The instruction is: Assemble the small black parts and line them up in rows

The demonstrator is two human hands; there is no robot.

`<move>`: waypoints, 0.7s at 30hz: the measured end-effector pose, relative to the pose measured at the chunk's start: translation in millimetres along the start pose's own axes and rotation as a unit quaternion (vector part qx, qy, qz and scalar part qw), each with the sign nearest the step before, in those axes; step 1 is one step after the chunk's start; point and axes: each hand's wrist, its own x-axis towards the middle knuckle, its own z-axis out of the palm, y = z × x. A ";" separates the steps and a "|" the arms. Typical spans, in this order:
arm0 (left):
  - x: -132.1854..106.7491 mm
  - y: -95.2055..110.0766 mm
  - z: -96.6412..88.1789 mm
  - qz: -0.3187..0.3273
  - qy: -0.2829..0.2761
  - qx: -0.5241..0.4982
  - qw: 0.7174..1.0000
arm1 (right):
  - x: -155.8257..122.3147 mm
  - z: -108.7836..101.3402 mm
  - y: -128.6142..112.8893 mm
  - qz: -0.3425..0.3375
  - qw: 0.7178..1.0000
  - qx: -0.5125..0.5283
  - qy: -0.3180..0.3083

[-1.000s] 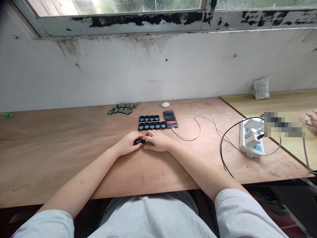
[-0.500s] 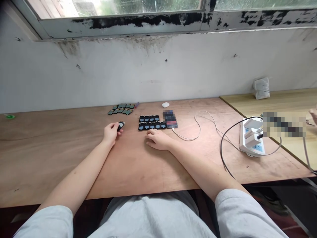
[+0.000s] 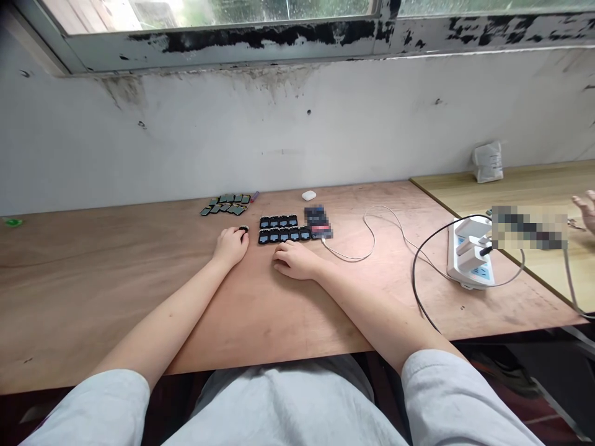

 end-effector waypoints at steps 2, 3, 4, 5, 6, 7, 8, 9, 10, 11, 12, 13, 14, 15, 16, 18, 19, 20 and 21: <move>8.0 7.5 0.6 -0.020 -0.010 0.019 1.000 | -0.1 0.5 0.3 -0.001 1.000 -0.004 0.002; 12.1 11.3 0.8 -0.029 -0.014 0.024 0.999 | -0.1 0.6 0.4 -0.001 1.000 -0.004 0.002; 16.1 15.0 1.0 -0.036 -0.018 0.028 0.999 | 0.0 0.7 0.6 0.000 1.000 -0.004 0.001; 19.7 18.4 1.4 -0.039 -0.021 0.028 0.999 | 0.1 0.7 0.8 0.000 1.000 -0.003 0.000; 22.9 21.4 2.0 -0.036 -0.024 0.026 0.999 | 0.2 0.6 1.0 0.001 1.000 -0.001 -0.002; 25.6 23.9 2.8 -0.028 -0.028 0.022 0.999 | 0.3 0.6 1.2 0.002 1.000 0.000 -0.003; 27.7 25.6 3.8 -0.016 -0.032 0.015 0.999 | 0.5 0.7 1.4 0.003 1.000 0.000 -0.004; 29.2 26.5 5.0 -0.001 -0.038 0.007 0.999 | 0.6 0.7 1.7 0.004 1.000 0.000 -0.004; 30.1 26.6 6.1 0.013 -0.045 -0.002 0.999 | 0.7 0.9 2.0 0.005 1.000 0.001 -0.004; 30.6 26.0 7.2 0.025 -0.052 -0.010 0.998 | 0.7 1.1 2.3 0.005 1.000 0.001 -0.005; 30.7 25.0 8.2 0.034 -0.059 -0.018 0.998 | 0.7 1.3 2.6 0.005 1.000 0.002 -0.005; 30.5 23.7 8.9 0.040 -0.063 -0.025 0.997 | 0.6 1.6 2.8 0.005 1.000 0.003 -0.004; 30.3 22.3 9.3 0.046 -0.065 -0.031 0.996 | 0.4 1.7 2.9 0.005 1.000 0.004 -0.004; 29.9 21.0 9.5 0.053 -0.065 -0.038 0.996 | 0.2 1.8 3.0 0.005 1.000 0.006 -0.003; 29.6 19.9 9.4 0.060 -0.063 -0.045 0.995 | 0.0 1.7 2.8 0.005 1.000 0.008 -0.002; 29.0 18.4 9.0 0.075 -0.065 -0.060 0.993 | -0.1 0.8 1.9 0.005 1.000 0.011 -0.003; 28.8 18.0 8.7 0.083 -0.067 -0.067 0.992 | 0.0 0.0 1.1 0.005 1.000 0.011 -0.003; 28.5 17.6 8.5 0.089 -0.071 -0.073 0.991 | 0.1 -1.1 0.1 0.005 1.000 0.009 -0.002; 28.3 17.3 8.5 0.094 -0.075 -0.078 0.990 | 0.4 -2.5 -1.1 0.008 1.000 0.005 0.000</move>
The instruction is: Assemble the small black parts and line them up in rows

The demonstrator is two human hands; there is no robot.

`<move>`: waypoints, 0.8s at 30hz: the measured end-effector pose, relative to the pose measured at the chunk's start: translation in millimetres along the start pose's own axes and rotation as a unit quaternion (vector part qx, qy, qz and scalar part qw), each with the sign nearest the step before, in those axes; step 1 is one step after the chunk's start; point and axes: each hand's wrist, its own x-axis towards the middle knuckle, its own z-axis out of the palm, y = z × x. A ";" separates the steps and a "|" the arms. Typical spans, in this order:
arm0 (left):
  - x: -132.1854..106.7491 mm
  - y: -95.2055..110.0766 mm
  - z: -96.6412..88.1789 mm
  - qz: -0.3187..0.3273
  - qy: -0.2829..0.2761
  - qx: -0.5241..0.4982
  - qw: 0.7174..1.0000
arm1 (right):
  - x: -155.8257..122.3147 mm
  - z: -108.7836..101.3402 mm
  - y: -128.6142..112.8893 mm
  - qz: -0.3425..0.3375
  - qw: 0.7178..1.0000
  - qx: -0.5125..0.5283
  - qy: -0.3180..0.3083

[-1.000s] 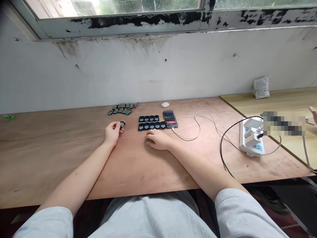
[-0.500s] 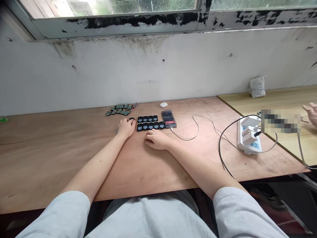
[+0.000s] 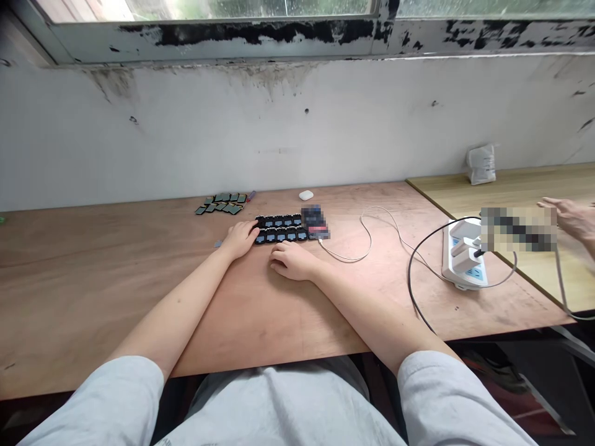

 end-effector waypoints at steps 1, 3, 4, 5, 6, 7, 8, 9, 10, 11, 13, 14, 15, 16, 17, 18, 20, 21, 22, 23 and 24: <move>-0.2 -0.2 0.0 0.003 -0.004 -0.004 1.000 | 0.3 -1.5 -1.2 0.005 1.000 -0.006 0.005; -0.3 -0.7 0.3 0.006 -0.013 -0.012 1.000 | 0.8 -4.2 -3.4 0.027 0.999 -0.024 0.020; -0.2 -0.9 0.4 0.005 -0.016 -0.016 1.000 | 0.9 -5.3 -4.1 0.043 0.998 -0.035 0.029; -0.1 -1.0 0.4 0.004 -0.018 -0.019 1.000 | 0.9 -6.0 -4.2 0.060 0.996 -0.048 0.037; 0.0 -1.0 0.2 0.000 -0.017 -0.021 1.000 | 0.8 -6.3 -3.9 0.080 0.994 -0.065 0.046; 0.0 -0.7 -0.2 -0.004 -0.015 -0.021 1.000 | 0.7 -6.1 -2.9 0.102 0.990 -0.085 0.056; -0.3 -0.1 -0.7 -0.007 -0.012 -0.021 1.000 | 0.5 -5.6 -1.5 0.127 0.984 -0.106 0.067; -1.1 0.9 -1.6 -0.011 -0.009 -0.019 1.000 | 0.2 -4.9 0.5 0.156 0.976 -0.126 0.080; -2.6 2.2 -2.6 -0.013 -0.006 -0.017 1.000 | -0.1 -4.0 2.7 0.186 0.967 -0.145 0.091; -5.1 3.8 -3.7 -0.015 -0.002 -0.015 1.000 | -0.5 -3.3 5.2 0.216 0.958 -0.160 0.100; -13.5 7.2 -6.4 -0.014 0.011 -0.007 1.000 | -1.6 -2.3 9.9 0.264 0.942 -0.179 0.102; -19.5 8.8 -7.9 -0.010 0.017 -0.001 1.000 | -2.3 -2.3 11.8 0.279 0.937 -0.184 0.097; -26.4 10.1 -9.6 -0.002 0.021 0.006 1.000 | -3.1 -2.6 13.2 0.289 0.935 -0.187 0.091; -34.1 11.1 -11.4 0.011 0.023 0.013 1.000 | -3.8 -3.0 14.1 0.293 0.933 -0.189 0.085; -42.3 11.8 -13.4 0.027 0.022 0.018 0.999 | -4.4 -3.5 14.4 0.293 0.933 -0.193 0.084; -50.5 12.4 -15.6 0.040 0.024 0.022 0.999 | -4.9 -3.9 13.9 0.289 0.932 -0.199 0.088; -65.6 13.4 -20.3 0.050 0.036 0.030 0.998 | -5.1 -4.4 10.7 0.273 0.931 -0.215 0.108; -71.8 14.2 -22.7 0.051 0.042 0.034 0.997 | -4.8 -4.6 8.1 0.264 0.930 -0.224 0.120; -76.8 15.3 -24.9 0.052 0.047 0.036 0.997 | -4.2 -4.6 4.8 0.257 0.929 -0.232 0.130; -80.5 16.6 -26.9 0.055 0.050 0.038 0.997 | -3.6 -4.7 1.0 0.251 0.929 -0.236 0.136; -82.9 18.0 -28.6 0.062 0.051 0.038 0.996 | -2.8 -4.9 -3.1 0.247 0.930 -0.236 0.137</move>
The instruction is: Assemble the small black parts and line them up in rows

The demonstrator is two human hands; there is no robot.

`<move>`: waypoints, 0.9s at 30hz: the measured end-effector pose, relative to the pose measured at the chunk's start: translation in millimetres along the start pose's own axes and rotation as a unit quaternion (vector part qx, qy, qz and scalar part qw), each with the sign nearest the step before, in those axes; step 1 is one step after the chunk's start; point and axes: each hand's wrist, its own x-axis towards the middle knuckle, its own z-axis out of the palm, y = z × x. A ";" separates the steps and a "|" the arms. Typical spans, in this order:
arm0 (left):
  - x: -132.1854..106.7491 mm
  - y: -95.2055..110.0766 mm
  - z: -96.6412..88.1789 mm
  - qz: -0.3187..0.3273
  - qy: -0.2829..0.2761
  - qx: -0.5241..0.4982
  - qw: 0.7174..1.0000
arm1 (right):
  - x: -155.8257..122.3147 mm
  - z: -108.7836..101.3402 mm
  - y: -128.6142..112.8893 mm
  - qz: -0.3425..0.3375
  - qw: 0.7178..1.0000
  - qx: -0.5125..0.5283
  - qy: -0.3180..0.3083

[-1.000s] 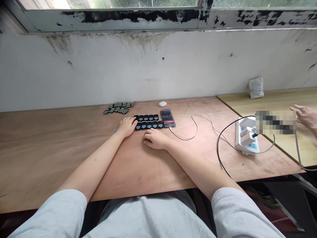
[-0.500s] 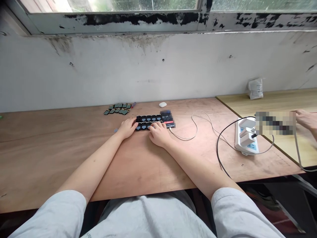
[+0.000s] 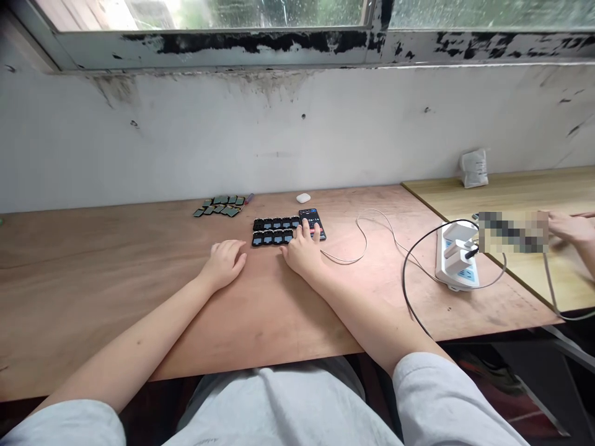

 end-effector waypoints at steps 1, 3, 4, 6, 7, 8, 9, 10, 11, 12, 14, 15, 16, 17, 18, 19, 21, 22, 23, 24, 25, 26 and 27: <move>-0.9 1.6 -1.5 0.009 0.000 -0.001 1.000 | -0.9 -2.2 -3.6 -0.003 1.000 0.004 -0.004; -0.1 4.4 -3.3 0.024 -0.001 -0.007 1.000 | -2.7 -6.5 -10.5 -0.013 0.999 0.028 -0.026; 1.0 5.6 -3.8 0.027 -0.002 -0.011 1.000 | -3.6 -8.1 -13.3 -0.041 0.997 0.046 -0.041; 3.3 7.3 -4.6 0.031 -0.003 -0.022 0.999 | -5.1 -9.7 -17.4 -0.121 0.985 0.097 -0.077; 4.2 7.9 -5.2 0.035 -0.005 -0.030 0.999 | -5.8 -9.7 -18.6 -0.162 0.974 0.127 -0.096; 4.8 8.4 -5.8 0.041 -0.011 -0.040 0.998 | -6.4 -9.2 -19.2 -0.197 0.961 0.156 -0.113; 5.1 8.9 -6.7 0.050 -0.019 -0.052 0.997 | -7.0 -8.3 -19.4 -0.225 0.949 0.180 -0.128; 5.2 9.5 -7.7 0.059 -0.030 -0.065 0.996 | -7.4 -7.3 -19.3 -0.244 0.939 0.197 -0.140; 5.0 10.3 -8.9 0.067 -0.040 -0.080 0.994 | -7.7 -6.3 -19.0 -0.255 0.933 0.207 -0.147; 4.7 11.3 -10.2 0.073 -0.050 -0.095 0.991 | -7.9 -5.4 -18.5 -0.262 0.930 0.209 -0.150; 3.9 14.3 -13.1 0.082 -0.071 -0.122 0.987 | -7.9 -3.7 -17.4 -0.261 0.931 0.202 -0.155; 3.5 16.0 -14.5 0.088 -0.084 -0.131 0.984 | -7.9 -2.9 -16.9 -0.257 0.933 0.197 -0.157; 3.2 17.9 -15.9 0.095 -0.097 -0.137 0.981 | -7.8 -2.2 -16.3 -0.253 0.934 0.193 -0.161; 3.0 19.6 -17.0 0.102 -0.109 -0.141 0.979 | -7.6 -1.6 -15.8 -0.251 0.935 0.189 -0.164; 2.9 21.1 -17.8 0.108 -0.119 -0.144 0.976 | -7.5 -1.0 -15.3 -0.250 0.936 0.188 -0.165; 3.0 22.2 -18.2 0.108 -0.126 -0.148 0.975 | -7.4 -0.4 -14.7 -0.249 0.935 0.189 -0.165; 3.5 22.5 -17.3 0.098 -0.124 -0.158 0.975 | -7.3 0.2 -13.5 -0.252 0.933 0.198 -0.164; 3.9 21.3 -16.2 0.090 -0.114 -0.163 0.976 | -7.2 0.3 -12.8 -0.252 0.932 0.205 -0.162; 4.5 19.1 -14.6 0.081 -0.096 -0.168 0.978 | -7.1 0.3 -12.1 -0.250 0.931 0.212 -0.160; 5.2 15.7 -12.6 0.070 -0.071 -0.174 0.980 | -7.1 0.2 -11.5 -0.246 0.931 0.218 -0.159; 6.1 11.1 -10.5 0.054 -0.042 -0.179 0.981 | -7.0 0.1 -10.9 -0.242 0.932 0.221 -0.158; 7.1 5.4 -8.1 0.030 -0.008 -0.186 0.982 | -6.9 -0.1 -10.5 -0.238 0.933 0.221 -0.158; 8.1 -1.2 -5.6 -0.004 0.026 -0.194 0.981 | -6.8 -0.2 -10.2 -0.235 0.933 0.220 -0.158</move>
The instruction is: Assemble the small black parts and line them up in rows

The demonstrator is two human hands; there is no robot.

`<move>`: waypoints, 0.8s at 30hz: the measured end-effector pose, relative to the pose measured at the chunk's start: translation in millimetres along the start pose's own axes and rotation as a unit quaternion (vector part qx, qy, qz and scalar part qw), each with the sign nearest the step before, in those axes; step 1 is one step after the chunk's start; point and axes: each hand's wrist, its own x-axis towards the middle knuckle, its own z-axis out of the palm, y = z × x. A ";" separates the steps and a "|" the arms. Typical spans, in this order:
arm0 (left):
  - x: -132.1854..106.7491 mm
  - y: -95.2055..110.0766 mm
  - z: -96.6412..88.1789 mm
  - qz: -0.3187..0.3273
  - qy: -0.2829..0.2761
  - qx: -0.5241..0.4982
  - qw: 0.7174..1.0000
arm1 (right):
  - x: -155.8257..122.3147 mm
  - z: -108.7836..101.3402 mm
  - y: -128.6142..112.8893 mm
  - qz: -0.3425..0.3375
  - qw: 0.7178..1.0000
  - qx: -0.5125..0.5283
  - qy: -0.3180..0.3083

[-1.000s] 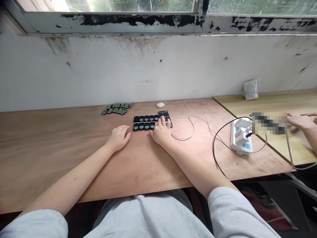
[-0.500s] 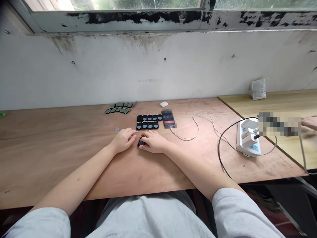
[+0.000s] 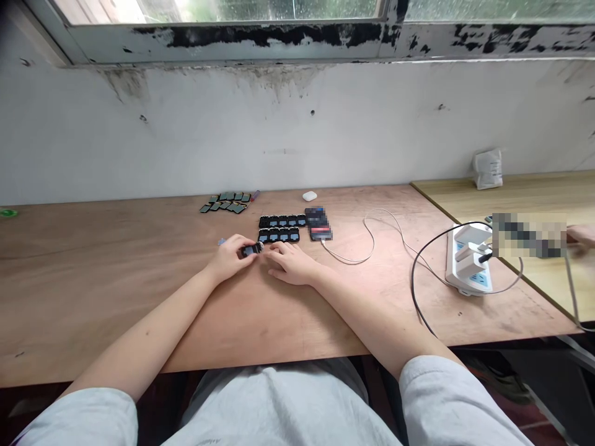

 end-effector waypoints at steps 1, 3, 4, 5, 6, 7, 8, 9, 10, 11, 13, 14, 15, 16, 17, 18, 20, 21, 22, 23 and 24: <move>1.2 -7.6 -0.5 -0.034 0.040 -0.008 0.999 | 0.0 -0.2 0.1 0.001 1.000 -0.002 -0.001; 3.5 -23.0 -2.0 -0.109 0.111 -0.025 0.988 | 0.2 -0.5 0.1 -0.002 1.000 -0.006 -0.003; 4.5 -29.9 -3.0 -0.144 0.138 -0.036 0.979 | 0.3 -0.7 0.1 -0.005 1.000 -0.007 -0.001; 5.4 -35.7 -4.2 -0.175 0.161 -0.048 0.970 | 0.4 -0.8 0.1 -0.008 1.000 -0.008 0.000; 6.0 -40.2 -5.5 -0.203 0.177 -0.059 0.961 | 0.5 -0.9 0.1 -0.010 1.000 -0.009 0.002; 6.4 -43.4 -7.0 -0.227 0.188 -0.067 0.953 | 0.4 -1.0 0.0 -0.011 1.000 -0.010 0.002; 6.7 -45.2 -8.7 -0.250 0.193 -0.071 0.946 | 0.4 -1.1 0.0 -0.011 1.000 -0.012 0.003; 6.7 -46.0 -10.4 -0.271 0.194 -0.071 0.940 | 0.2 -1.2 -0.1 -0.010 1.000 -0.014 0.002; 6.6 -46.0 -12.1 -0.291 0.191 -0.070 0.935 | 0.1 -1.3 -0.1 -0.009 1.000 -0.015 0.001; 6.4 -45.6 -13.6 -0.307 0.187 -0.067 0.931 | 0.0 -1.3 -0.1 -0.009 1.000 -0.014 0.001; 6.1 -44.1 -15.3 -0.310 0.184 -0.054 0.931 | 0.0 -1.3 -0.1 -0.008 1.000 -0.012 -0.001; 6.0 -43.1 -15.1 -0.289 0.185 -0.038 0.939 | 0.1 -1.2 0.0 -0.007 1.000 -0.011 -0.001; 6.1 -41.7 -13.9 -0.255 0.186 -0.014 0.949 | 0.2 -1.0 0.0 -0.005 1.000 -0.009 -0.002; 6.4 -39.8 -11.8 -0.215 0.184 0.015 0.959 | 0.4 -0.9 0.0 -0.005 1.000 -0.008 -0.002; 6.9 -37.3 -8.7 -0.177 0.177 0.045 0.967 | 0.6 -0.7 0.0 -0.005 1.000 -0.007 -0.002; 7.6 -34.2 -4.8 -0.146 0.162 0.072 0.973 | 0.8 -0.7 -0.1 -0.005 1.000 -0.006 -0.001; 9.6 -26.8 3.8 -0.120 0.123 0.108 0.979 | 1.1 -0.8 -0.4 -0.006 1.000 -0.003 0.000; 10.7 -23.3 7.7 -0.116 0.108 0.117 0.980 | 1.2 -1.0 -0.6 -0.006 1.000 -0.003 0.002; 11.8 -20.5 10.8 -0.114 0.100 0.122 0.981 | 1.3 -1.1 -0.7 -0.006 1.000 -0.003 0.002; 12.7 -18.8 12.8 -0.113 0.102 0.122 0.981 | 1.4 -1.2 -0.7 -0.006 1.000 -0.003 0.003; 13.3 -18.6 13.4 -0.113 0.111 0.117 0.980 | 1.4 -1.2 -0.6 -0.005 1.000 -0.004 0.003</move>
